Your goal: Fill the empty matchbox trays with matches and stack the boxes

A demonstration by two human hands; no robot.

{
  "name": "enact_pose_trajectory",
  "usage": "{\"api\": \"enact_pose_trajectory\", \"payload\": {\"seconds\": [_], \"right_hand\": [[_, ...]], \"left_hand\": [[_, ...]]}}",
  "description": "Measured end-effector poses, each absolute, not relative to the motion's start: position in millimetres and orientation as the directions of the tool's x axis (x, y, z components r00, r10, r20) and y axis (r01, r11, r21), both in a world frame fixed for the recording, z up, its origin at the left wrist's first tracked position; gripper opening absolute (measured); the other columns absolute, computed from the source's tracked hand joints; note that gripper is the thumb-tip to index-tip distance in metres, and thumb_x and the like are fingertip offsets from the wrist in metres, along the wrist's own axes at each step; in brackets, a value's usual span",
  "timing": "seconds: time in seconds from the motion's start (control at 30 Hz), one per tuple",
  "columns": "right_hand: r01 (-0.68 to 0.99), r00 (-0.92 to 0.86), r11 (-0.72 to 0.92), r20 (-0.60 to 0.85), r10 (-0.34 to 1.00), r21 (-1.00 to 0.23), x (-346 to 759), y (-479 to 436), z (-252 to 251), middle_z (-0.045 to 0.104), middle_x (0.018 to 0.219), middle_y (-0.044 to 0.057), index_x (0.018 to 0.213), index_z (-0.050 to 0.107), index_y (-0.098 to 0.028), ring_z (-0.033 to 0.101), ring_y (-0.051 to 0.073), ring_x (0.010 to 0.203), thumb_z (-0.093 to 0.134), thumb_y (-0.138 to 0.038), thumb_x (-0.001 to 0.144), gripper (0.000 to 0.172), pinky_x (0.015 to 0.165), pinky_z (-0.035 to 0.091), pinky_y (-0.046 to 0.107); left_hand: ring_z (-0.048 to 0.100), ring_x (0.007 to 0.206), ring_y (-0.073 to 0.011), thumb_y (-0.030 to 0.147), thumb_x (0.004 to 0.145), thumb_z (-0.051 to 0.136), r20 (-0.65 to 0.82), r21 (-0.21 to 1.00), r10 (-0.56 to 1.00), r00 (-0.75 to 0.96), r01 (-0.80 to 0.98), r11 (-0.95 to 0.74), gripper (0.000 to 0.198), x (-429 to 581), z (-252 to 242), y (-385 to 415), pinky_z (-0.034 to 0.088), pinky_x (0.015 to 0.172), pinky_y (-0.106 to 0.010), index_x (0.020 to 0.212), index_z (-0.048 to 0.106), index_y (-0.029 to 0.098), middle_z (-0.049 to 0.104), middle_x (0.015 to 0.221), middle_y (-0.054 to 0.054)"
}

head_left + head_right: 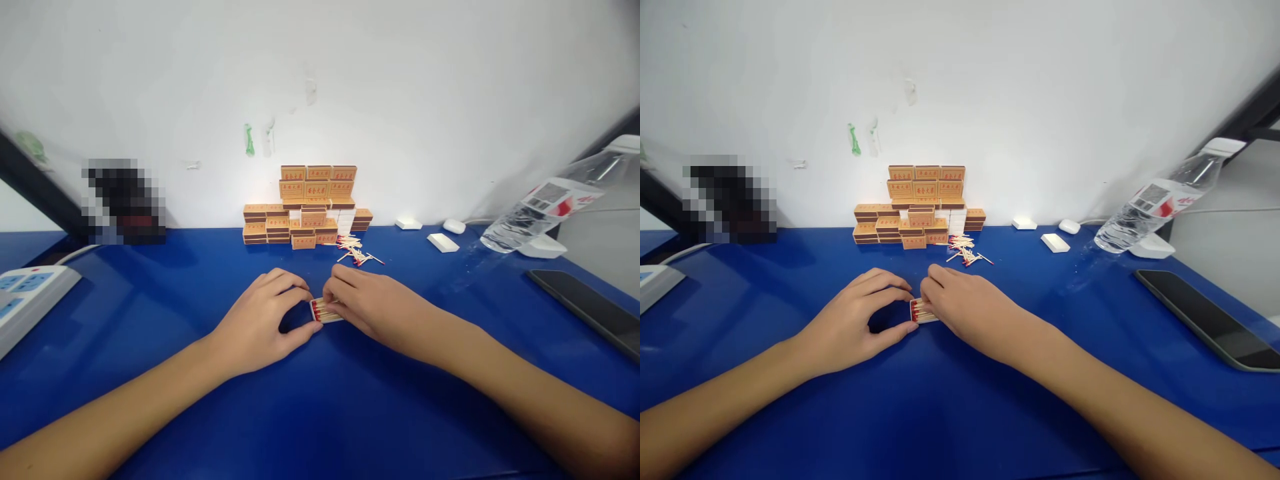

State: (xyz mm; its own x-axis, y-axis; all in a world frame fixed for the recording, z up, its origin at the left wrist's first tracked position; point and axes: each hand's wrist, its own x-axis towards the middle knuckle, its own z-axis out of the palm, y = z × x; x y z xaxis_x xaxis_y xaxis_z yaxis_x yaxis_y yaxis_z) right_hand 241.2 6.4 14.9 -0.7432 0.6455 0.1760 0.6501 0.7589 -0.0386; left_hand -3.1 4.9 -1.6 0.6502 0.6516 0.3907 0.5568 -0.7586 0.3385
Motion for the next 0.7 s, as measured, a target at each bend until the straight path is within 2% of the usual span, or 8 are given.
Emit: {"api": "enact_pose_trajectory", "payload": {"seconds": [0.23,0.5,0.6,0.7], "right_hand": [[0.684,-0.702,0.720,0.163,0.693,-0.116,251.7,9.9,30.3,0.063,0.102,0.008,0.103,0.067,-0.018,0.063,0.019,0.078,0.052,-0.021,0.106,0.016,0.068,0.043,0.032],[0.643,-0.729,0.727,0.096,0.677,-0.241,249.0,6.6,28.0,0.060,0.096,0.004,0.097,0.068,-0.019,0.058,0.016,0.073,0.052,-0.025,0.107,0.020,0.068,0.042,0.030],[0.650,-0.716,0.720,0.121,0.687,-0.242,253.0,9.2,33.4,0.063,0.095,0.004,0.097,0.069,-0.020,0.059,0.016,0.073,0.056,-0.022,0.104,0.015,0.068,0.041,0.030],[0.700,-0.638,0.677,0.228,0.736,-0.228,270.3,22.4,41.7,0.066,0.092,0.005,0.096,0.069,-0.021,0.060,0.017,0.076,0.057,-0.024,0.102,0.013,0.068,0.042,0.029]], "left_hand": [[0.064,0.113,-0.0276,0.037,0.095,0.073,0.376,0.343,0.660,0.650,0.564,-0.751,0.022,-3.6,-0.3,4.6,0.054,0.100,-0.049,0.111,0.072,0.022,0.071,0.120,-0.008],[0.064,0.114,-0.0277,0.036,0.095,0.074,0.381,0.335,0.656,0.652,0.564,-0.755,0.022,-2.1,-1.8,6.3,0.053,0.100,-0.049,0.112,0.072,0.021,0.071,0.120,-0.008],[0.064,0.114,-0.0277,0.037,0.096,0.073,0.375,0.336,0.662,0.649,0.570,-0.750,0.023,-2.4,-2.4,6.4,0.053,0.100,-0.049,0.112,0.073,0.021,0.071,0.120,-0.008],[0.064,0.113,-0.0273,0.037,0.096,0.074,0.386,0.338,0.657,0.648,0.563,-0.754,0.023,-3.0,-2.7,6.4,0.053,0.100,-0.049,0.113,0.073,0.022,0.071,0.121,-0.008]]}}
